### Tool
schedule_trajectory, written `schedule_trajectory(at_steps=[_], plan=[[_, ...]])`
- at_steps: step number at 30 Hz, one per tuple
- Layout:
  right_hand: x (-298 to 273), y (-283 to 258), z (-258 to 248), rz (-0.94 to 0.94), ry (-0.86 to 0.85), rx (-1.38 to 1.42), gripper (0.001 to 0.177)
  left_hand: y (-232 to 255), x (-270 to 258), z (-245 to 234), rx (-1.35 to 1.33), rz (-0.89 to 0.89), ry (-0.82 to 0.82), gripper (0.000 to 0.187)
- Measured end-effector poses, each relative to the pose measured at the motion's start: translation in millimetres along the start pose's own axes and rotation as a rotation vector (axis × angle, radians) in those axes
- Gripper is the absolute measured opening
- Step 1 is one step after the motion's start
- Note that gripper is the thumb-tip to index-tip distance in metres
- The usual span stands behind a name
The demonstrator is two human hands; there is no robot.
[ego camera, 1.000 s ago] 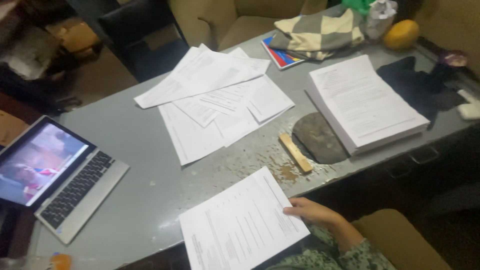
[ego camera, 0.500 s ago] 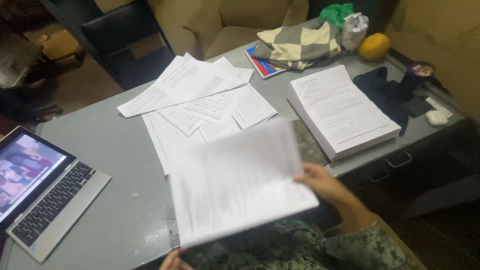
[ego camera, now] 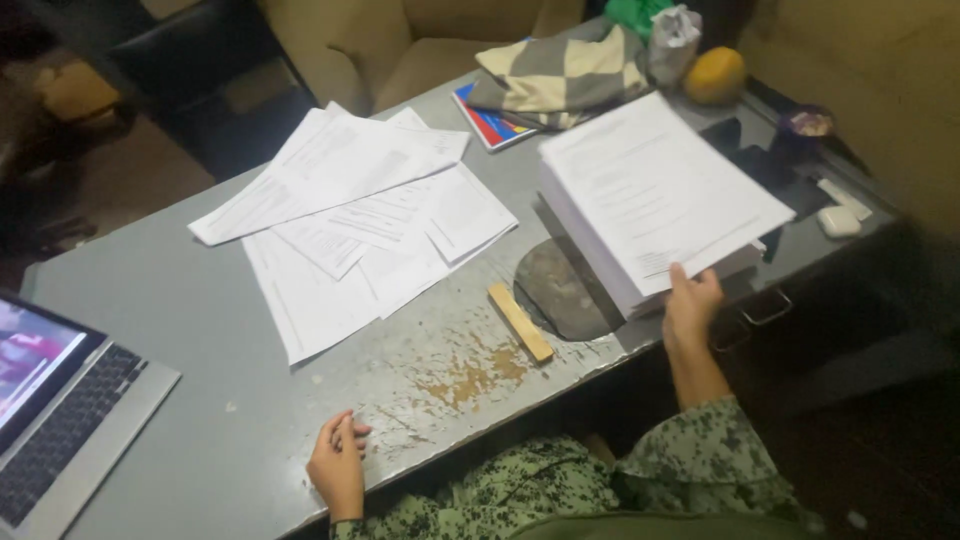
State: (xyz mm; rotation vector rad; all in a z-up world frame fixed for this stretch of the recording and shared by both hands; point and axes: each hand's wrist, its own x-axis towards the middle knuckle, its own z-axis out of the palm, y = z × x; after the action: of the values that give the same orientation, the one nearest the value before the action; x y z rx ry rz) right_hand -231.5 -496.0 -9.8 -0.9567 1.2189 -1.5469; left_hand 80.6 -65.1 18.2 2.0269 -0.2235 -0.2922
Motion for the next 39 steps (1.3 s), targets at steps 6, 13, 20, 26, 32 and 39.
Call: schedule_trajectory(at_steps=[6,13,20,26,32,39], plan=[[12,20,1,0.151,0.034,-0.117,0.017,-13,4,4,-0.020,0.060,0.057,0.022],[17,36,0,0.177,0.034,-0.057,0.018,-14,0,5,0.010,0.151,0.092,0.019],[8,18,1,0.232,0.032,-0.105,0.022,-11,-4,3,-0.022,0.149,0.078,0.019],[31,54,-7,0.193,0.002,-0.079,0.021,-23,-2,1,-0.087,0.192,0.078,0.019],[23,47,-3,0.214,-0.007,0.074,0.080,-49,13,10,0.046,0.223,0.165,0.013],[-65,-8,17,-0.508,-0.168,-0.436,0.091,-45,10,9,0.083,0.282,0.157,0.014]])
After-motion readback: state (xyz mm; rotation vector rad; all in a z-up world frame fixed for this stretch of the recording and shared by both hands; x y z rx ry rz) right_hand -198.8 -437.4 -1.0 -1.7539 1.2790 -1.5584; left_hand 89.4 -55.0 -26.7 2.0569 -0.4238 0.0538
